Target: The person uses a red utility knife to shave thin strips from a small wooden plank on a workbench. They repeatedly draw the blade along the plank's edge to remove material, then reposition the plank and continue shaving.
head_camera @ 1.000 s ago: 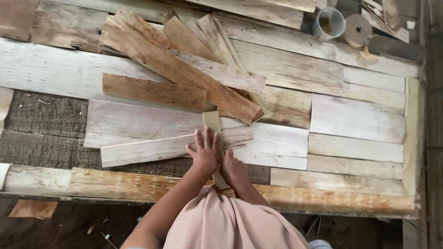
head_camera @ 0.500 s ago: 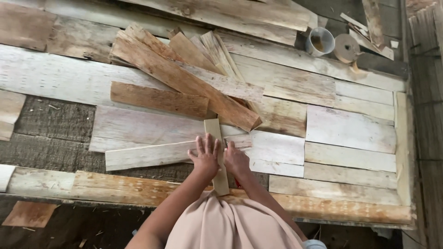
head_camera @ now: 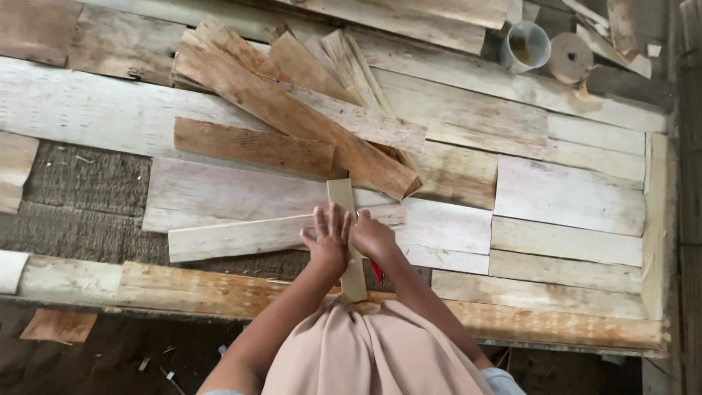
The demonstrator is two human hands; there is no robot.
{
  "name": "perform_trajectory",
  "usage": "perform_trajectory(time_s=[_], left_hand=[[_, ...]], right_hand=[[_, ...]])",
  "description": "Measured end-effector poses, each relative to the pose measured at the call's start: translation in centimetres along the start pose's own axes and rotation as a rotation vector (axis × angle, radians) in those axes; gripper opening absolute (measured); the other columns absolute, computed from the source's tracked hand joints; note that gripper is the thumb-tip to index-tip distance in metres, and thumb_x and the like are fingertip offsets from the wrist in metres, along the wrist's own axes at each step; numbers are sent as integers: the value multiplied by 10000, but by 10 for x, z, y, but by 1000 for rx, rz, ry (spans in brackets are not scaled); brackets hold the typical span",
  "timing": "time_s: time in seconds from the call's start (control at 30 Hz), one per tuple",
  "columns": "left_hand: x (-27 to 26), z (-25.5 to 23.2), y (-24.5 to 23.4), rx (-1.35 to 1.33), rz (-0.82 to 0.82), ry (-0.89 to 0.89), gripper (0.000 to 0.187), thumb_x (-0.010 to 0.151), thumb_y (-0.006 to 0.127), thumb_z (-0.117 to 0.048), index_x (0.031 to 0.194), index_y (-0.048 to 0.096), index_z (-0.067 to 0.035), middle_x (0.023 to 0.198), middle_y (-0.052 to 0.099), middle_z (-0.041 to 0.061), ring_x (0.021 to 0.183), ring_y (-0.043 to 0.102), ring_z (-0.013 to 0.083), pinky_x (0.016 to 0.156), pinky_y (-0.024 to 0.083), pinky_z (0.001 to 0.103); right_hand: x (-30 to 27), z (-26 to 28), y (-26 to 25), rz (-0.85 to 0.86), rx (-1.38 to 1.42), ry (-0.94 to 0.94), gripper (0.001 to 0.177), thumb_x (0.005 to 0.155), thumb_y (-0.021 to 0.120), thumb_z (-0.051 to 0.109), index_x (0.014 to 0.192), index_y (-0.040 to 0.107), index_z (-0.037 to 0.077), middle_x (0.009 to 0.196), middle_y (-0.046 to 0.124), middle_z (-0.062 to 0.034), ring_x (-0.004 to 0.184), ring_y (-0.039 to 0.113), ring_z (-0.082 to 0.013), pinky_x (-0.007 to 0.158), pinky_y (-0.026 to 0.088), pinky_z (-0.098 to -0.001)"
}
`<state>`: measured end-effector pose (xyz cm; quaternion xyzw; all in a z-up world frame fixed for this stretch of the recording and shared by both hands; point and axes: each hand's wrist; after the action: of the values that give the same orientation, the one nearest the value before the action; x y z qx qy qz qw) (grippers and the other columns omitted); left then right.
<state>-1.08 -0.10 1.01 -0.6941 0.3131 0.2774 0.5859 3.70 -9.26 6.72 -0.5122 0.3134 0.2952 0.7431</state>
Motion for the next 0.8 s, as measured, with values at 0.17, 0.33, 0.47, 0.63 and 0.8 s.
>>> perform_trajectory(time_s=[0.17, 0.33, 0.47, 0.63, 0.8], left_hand=[[0, -1, -12, -25, 24, -14, 923, 1037, 578, -244, 1652, -110, -233, 1692, -287, 138, 1514, -265, 486, 1064, 47, 833], [-1, -1, -8, -39, 37, -24, 890, 1043, 534, -176, 1647, -116, -231, 1688, -299, 139, 1506, -287, 486, 1051, 33, 843], [4, -3, -4, -35, 43, -15, 858, 1066, 513, -300, 1645, -116, -232, 1680, -315, 137, 1498, -302, 494, 1050, 31, 852], [-6, -2, -12, 39, 32, -14, 906, 1059, 545, -374, 1654, -118, -210, 1681, -304, 155, 1501, -281, 502, 1058, 73, 837], [-5, -5, -8, 86, 68, -17, 1033, 1011, 601, -529, 1656, -134, -195, 1676, -315, 163, 1501, -287, 498, 1072, 100, 825]], right_hand=[[-15, 7, -7, 34, -22, 1, 427, 934, 235, 253, 1267, 380, 28, 1220, 645, -337, 1222, 599, -535, 1058, 407, -651], [-22, -2, 16, 34, 7, 36, 424, 940, 234, 232, 1287, 362, 25, 1222, 644, -335, 1235, 593, -532, 1073, 400, -647], [-10, -26, 48, -49, 7, 19, 511, 981, 247, 192, 1428, 288, -53, 1136, 680, -319, 1166, 643, -507, 1043, 433, -629], [-13, -32, 52, -130, -1, -10, 524, 1021, 281, 207, 1485, 292, -35, 1084, 698, -306, 1115, 673, -488, 986, 473, -620], [-5, -66, 57, -183, 44, 55, 551, 1063, 271, 298, 1547, 265, 37, 1113, 686, -343, 1140, 657, -516, 994, 476, -621]])
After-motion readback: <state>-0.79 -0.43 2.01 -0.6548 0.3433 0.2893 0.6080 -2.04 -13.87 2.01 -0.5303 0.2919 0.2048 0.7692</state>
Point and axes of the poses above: each hand's wrist, its own x-axis towards the middle knuckle, its own y-axis out of the palm, z = x × y
